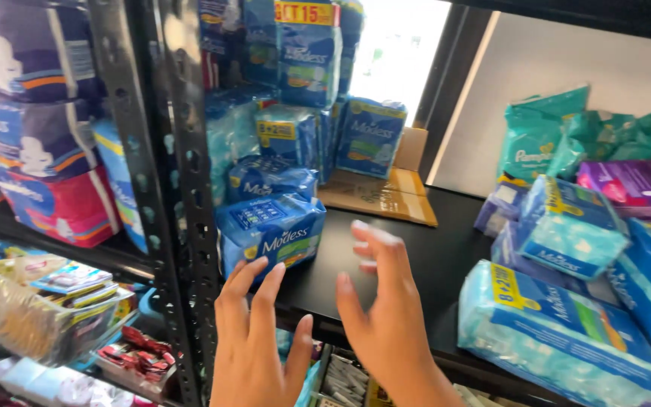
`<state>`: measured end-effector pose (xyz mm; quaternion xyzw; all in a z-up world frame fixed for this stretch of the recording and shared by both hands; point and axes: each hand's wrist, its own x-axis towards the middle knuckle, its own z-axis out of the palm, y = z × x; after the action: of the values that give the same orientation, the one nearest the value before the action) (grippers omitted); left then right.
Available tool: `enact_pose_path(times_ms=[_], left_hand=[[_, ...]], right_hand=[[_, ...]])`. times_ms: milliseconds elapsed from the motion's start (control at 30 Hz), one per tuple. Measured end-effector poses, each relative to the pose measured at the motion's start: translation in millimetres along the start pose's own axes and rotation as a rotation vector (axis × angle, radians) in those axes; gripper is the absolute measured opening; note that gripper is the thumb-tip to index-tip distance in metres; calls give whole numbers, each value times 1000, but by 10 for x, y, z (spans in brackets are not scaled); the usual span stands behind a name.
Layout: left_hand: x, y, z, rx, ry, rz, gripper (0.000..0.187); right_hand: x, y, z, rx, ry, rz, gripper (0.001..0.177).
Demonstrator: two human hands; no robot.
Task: The person arranges packages of Modess sanitary pads on a store shelf. They pick up the packages, turn them to check the labels, and place them neatly in rows on the shelf.
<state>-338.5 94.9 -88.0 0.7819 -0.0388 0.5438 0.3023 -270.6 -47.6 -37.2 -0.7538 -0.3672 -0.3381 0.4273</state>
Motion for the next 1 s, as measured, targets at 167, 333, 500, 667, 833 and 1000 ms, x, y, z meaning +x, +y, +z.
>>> enact_pose_path(times_ms=[167,333,500,667,833,1000], left_hand=[[160,-102,-27,29,-34,41,68],[271,-292,38,-164,-174,-73,75],[304,-399,88,-32,-142,27,82],[300,-477,101,37,-141,97,87],[254,-475,43,-183,-188,-30,81],[166,-593,119,-120,-168,72,81]], right_hand=[[329,19,421,73,-53,214,74],[364,14,473,75,-147,367,90],[344,-45,477,109,-203,376,80],[346,-9,490,153,-285,384,80],[318,73,527,32,-142,376,87],[411,-132,471,-15,-231,516,83]])
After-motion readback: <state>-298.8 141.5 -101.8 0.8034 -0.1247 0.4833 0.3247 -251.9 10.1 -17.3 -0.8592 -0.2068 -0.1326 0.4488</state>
